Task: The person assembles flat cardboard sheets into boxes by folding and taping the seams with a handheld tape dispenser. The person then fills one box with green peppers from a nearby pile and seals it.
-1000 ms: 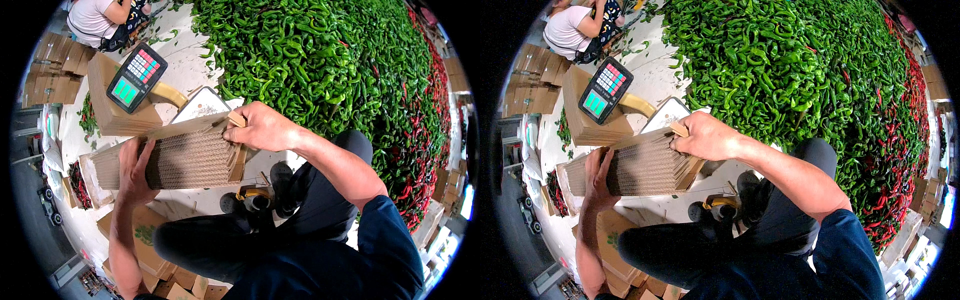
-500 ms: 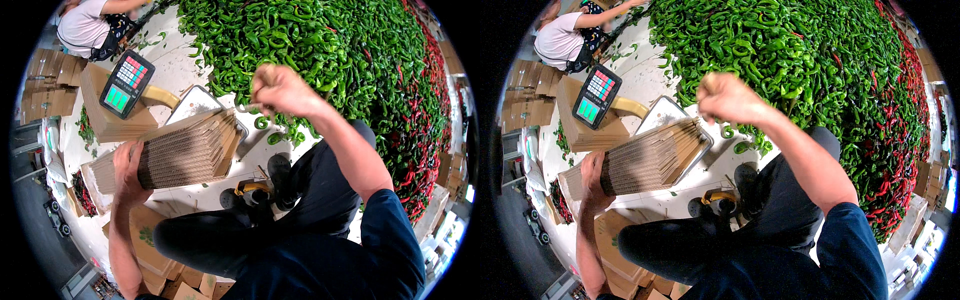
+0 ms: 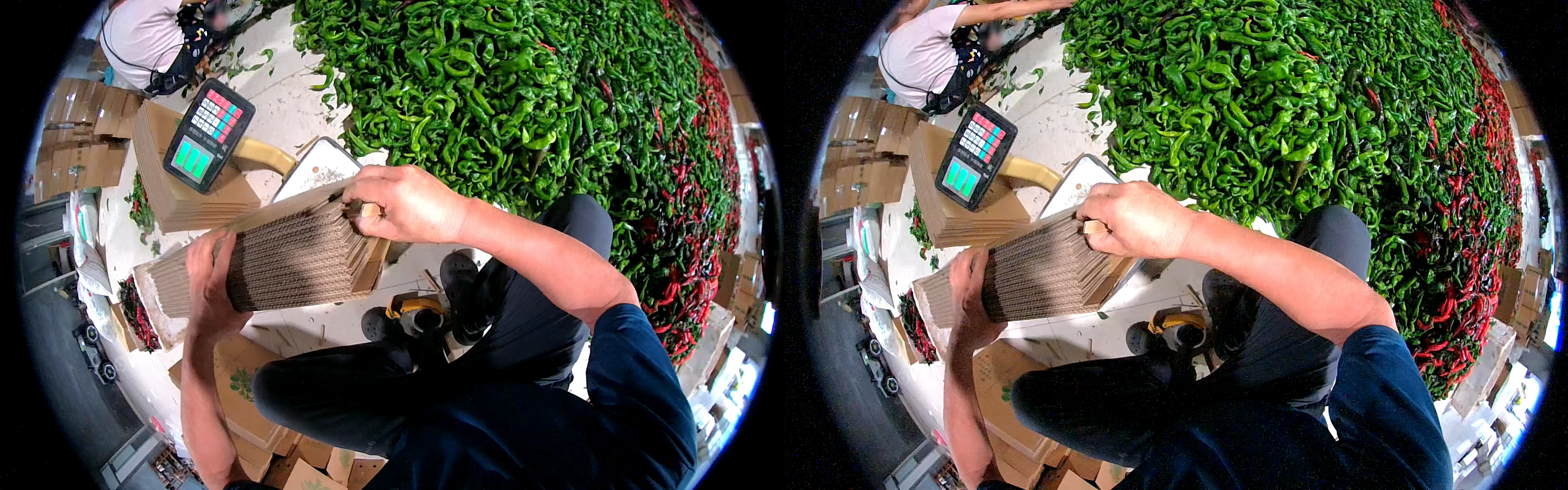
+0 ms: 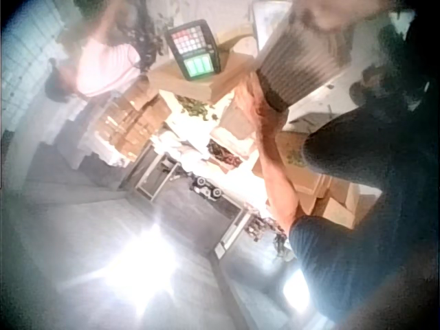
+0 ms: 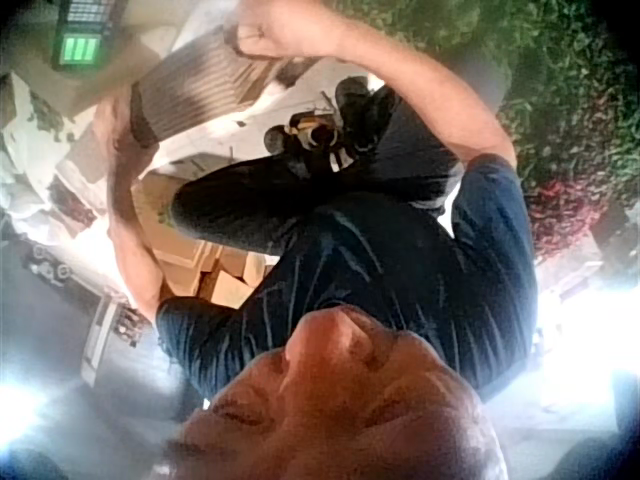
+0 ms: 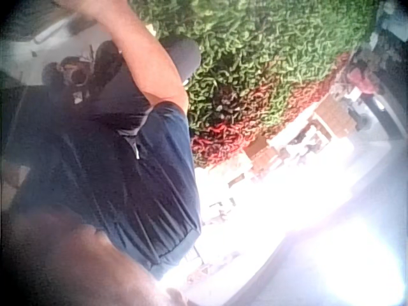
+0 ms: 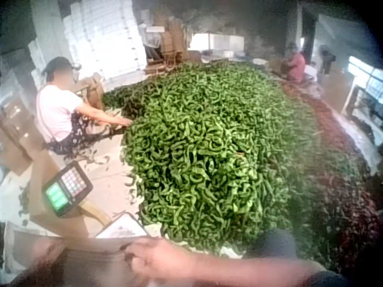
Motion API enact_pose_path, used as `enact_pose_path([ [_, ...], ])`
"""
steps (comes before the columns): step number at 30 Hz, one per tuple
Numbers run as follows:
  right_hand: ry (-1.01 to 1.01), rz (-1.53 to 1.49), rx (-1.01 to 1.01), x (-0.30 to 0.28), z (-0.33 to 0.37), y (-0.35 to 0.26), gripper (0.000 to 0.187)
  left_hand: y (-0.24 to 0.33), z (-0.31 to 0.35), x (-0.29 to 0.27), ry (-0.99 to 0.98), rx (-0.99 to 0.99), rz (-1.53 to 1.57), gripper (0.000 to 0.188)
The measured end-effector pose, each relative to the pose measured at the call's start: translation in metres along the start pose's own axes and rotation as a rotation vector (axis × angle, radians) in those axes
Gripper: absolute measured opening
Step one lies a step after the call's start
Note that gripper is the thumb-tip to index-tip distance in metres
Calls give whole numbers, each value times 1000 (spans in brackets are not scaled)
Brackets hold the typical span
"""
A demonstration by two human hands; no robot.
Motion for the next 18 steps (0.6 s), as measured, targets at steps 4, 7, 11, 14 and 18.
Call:
enact_pose_path([
  [4, -10, 173, -62, 2, 1, -7, 21, -4, 3, 6, 49, 44, 3, 91],
  [7, -8, 341, -116, 9, 3, -16, 19, -4, 3, 5, 43, 35, -8, 93],
  [11, 47, 341, -93, 14, 6, -12, 18, -2, 2, 3, 33, 36, -5, 95],
  [14, 2, 320, -127, 13, 6, -8, 18, -1, 3, 1, 27, 32, -2, 96],
  [18, -14, 191, -190, 11, 3, -3, 28, -1, 2, 1, 32, 56, -2, 96],
])
Point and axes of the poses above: each hand's wrist, its own z-axis away from the middle knuckle, its own x-axis out of the palm, y = z × x, the point moved 1 cm from there along -z, towards the middle knuckle, and after that the axes turned 8 degrees about -z, right-handed, at the moved point
